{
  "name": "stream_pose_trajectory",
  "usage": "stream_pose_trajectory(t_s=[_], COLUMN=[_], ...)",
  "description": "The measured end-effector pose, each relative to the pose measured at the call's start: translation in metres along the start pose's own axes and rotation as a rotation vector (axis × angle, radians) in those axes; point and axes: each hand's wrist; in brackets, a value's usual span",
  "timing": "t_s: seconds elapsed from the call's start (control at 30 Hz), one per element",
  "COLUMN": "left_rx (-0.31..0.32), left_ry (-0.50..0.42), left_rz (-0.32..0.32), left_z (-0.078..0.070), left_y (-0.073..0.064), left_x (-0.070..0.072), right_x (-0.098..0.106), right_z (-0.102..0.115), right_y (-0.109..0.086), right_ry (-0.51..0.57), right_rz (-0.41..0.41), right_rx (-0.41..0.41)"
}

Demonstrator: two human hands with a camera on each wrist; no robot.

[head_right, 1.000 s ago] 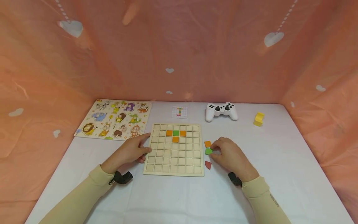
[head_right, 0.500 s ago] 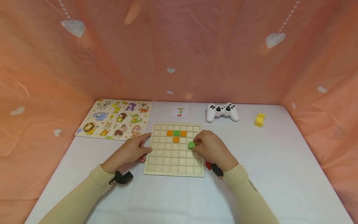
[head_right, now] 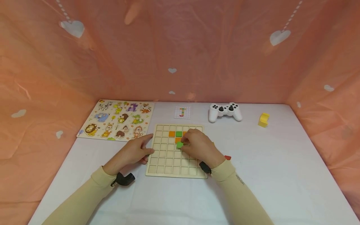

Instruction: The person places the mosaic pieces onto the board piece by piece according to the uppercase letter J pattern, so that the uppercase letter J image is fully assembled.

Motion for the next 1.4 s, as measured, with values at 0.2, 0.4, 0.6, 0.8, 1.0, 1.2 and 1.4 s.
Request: stream_pose_trajectory(t_s=[0.2, 0.4, 0.6, 0.8, 1.0, 1.2, 1.4], left_rx=[-0.004, 0.004, -0.011, -0.022, -0.020, -0.023, -0.027], left_ry=[0.008, -0.003, 0.018, 0.014, 0.007, 0.017, 0.020], left_rz=[-0.004, -0.001, -0.010, -0.001, 0.004, 0.003, 0.006], left_z=[-0.0006, 0.0000, 0.0017, 0.0020, 0.0019, 0.0017, 0.0017], left_y=[-0.0003, 0.0003, 0.0006, 0.0009, 0.0010, 0.0013, 0.0005], left_x=[0.0006, 0.0006, 0.0000, -0.0002, 0.0001, 0.0006, 0.0012], right_x=[-0.0069, -0.0099, -0.0090, -0.0085, -0.0086, -0.0080, -0.0069], right_z=[0.0028, 0.0059, 0.0068, 0.0075, 0.0086, 0.0095, 0.0082], right_y=[0.0019, 0.0021, 0.0007, -0.0006, 0.0004, 0.0006, 0.0003], right_ry=[0.008, -0.029, -0.047, -0.067, -0.065, -0.069, -0.074], right_rz=[0.016, 0.033, 0.029, 0.017, 0.022, 0.030, 0.021], right_rx=[0.017, 0.019, 0.026, 0.028, 0.027, 0.018, 0.037])
Point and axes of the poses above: each hand's wrist, its own y-axis towards the middle knuckle, its own x-axis out of the back of the hand, z = x × y, and after that the axes turned 9 degrees about -z, right-handed
